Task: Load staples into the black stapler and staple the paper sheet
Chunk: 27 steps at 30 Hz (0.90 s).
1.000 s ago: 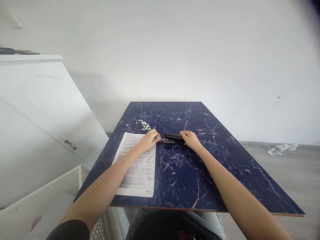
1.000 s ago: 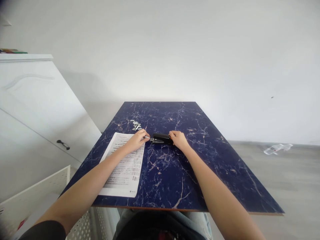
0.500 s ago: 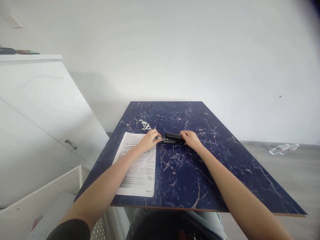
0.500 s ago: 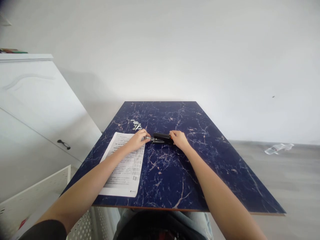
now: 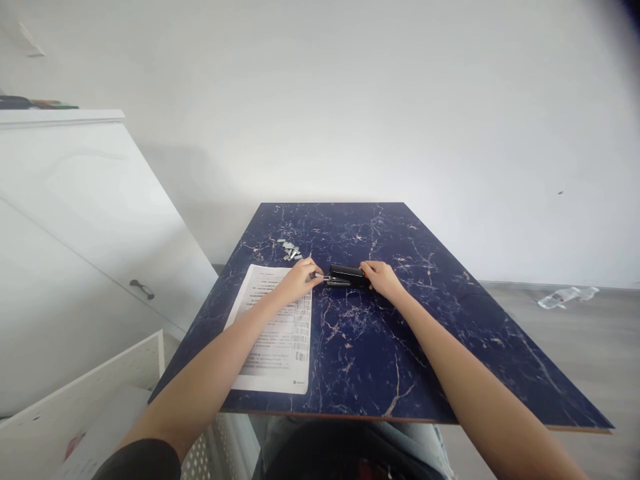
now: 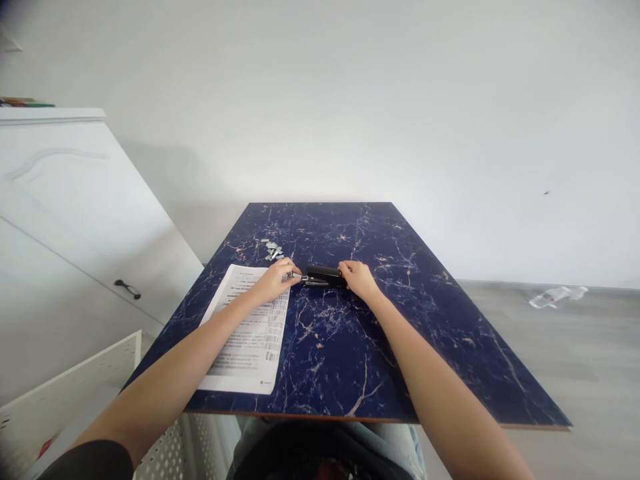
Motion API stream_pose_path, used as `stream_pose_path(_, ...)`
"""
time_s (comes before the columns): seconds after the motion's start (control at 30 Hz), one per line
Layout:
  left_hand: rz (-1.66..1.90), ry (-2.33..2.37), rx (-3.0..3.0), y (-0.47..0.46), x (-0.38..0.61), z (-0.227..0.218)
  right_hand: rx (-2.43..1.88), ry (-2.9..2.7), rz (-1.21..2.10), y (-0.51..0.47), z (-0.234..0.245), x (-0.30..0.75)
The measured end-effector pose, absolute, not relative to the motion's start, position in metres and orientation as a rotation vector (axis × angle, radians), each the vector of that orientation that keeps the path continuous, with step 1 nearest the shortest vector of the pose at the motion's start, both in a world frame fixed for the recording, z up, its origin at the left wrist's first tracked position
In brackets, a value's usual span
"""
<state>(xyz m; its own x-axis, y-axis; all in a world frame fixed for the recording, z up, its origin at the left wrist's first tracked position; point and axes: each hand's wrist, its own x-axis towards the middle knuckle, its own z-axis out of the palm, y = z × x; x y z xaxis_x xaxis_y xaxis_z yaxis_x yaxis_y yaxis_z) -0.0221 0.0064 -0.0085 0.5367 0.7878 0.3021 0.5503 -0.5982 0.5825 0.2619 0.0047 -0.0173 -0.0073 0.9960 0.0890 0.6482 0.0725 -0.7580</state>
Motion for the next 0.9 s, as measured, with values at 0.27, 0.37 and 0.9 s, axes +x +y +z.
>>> stream_pose_path(0.27,0.766,1.093,2.354,0.0051,-0.0221,-0.0069,-1.634,-1.728,0.708,0.0050,-0.0196,0.2628)
stream_pose_path(0.37,0.793,1.097,2.338,0.0035,-0.0217,-0.0052,-1.639,-1.726,0.706,0.0051,-0.0195,0.2626)
stream_pose_path(0.9,0.765,1.111,2.352,0.0054,-0.0223,-0.0072,-1.638,-1.718,0.722,0.0056,-0.0204,0.2635)
